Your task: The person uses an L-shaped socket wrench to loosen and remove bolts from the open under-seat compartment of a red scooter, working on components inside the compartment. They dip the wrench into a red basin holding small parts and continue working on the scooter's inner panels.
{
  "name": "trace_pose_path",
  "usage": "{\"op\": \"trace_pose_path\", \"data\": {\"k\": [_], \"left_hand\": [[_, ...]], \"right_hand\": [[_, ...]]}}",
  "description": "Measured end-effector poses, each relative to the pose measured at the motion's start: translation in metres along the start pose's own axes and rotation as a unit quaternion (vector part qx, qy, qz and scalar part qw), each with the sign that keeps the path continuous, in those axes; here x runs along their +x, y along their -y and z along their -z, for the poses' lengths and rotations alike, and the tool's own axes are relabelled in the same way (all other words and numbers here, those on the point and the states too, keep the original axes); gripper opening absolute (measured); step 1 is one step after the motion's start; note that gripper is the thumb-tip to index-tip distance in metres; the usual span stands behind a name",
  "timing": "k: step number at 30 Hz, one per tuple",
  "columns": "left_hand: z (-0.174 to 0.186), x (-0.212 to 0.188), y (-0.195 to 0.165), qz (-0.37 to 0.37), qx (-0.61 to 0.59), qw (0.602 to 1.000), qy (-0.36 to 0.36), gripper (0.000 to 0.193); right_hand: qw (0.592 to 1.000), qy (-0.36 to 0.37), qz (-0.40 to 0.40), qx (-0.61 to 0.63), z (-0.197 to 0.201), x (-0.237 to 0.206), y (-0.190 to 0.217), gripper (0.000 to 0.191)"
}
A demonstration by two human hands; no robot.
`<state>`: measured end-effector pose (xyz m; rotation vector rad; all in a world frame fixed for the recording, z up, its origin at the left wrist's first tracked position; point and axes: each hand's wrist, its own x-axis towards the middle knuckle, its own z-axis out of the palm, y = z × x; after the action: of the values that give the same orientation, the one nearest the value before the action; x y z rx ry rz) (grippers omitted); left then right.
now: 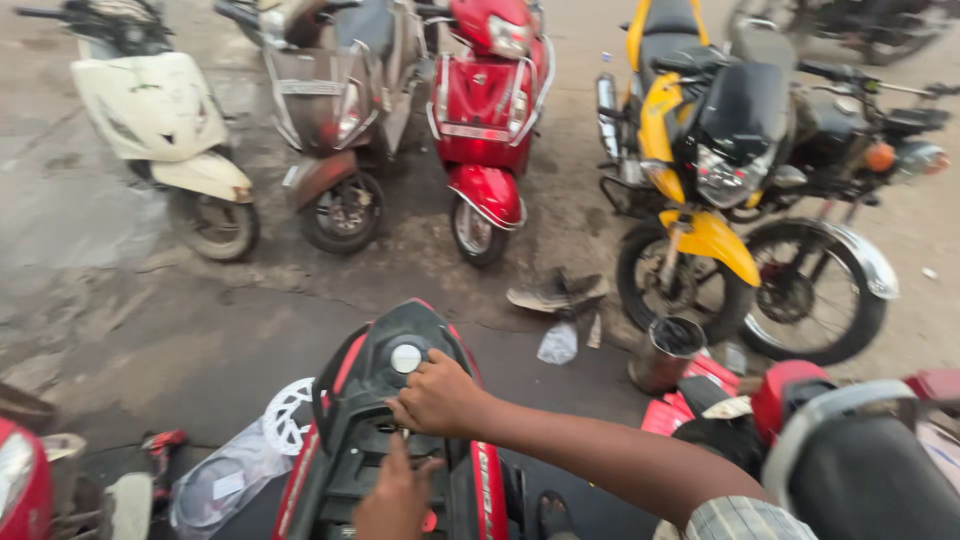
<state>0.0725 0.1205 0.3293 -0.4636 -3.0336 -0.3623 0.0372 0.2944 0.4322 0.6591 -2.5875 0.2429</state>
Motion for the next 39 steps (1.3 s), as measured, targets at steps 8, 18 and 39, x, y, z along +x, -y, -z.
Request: {"op": "trace_pose_path", "data": {"k": [8, 18, 39], "left_hand": [[0.062, 0.082, 0.073, -0.243, -0.058, 0.966, -0.059, 0.026], [0.068, 0.102, -0.008, 0.106, -0.309, 0.903, -0.278, 0.061], [0.073, 0.087, -0.082, -0.309, -0.086, 0.946, 0.039, 0.028]], "right_hand": [[0.916, 0.244, -0.282, 0.15, 0.026, -0.054, 0.062, 0.061], [0.731, 0.102, -0.483, 0.472, -0.09, -0.121, 0.086, 0.053], [0.832, 0.479, 0.031, 0.279, 0.073, -0.01, 0.083, 0.042]]}}
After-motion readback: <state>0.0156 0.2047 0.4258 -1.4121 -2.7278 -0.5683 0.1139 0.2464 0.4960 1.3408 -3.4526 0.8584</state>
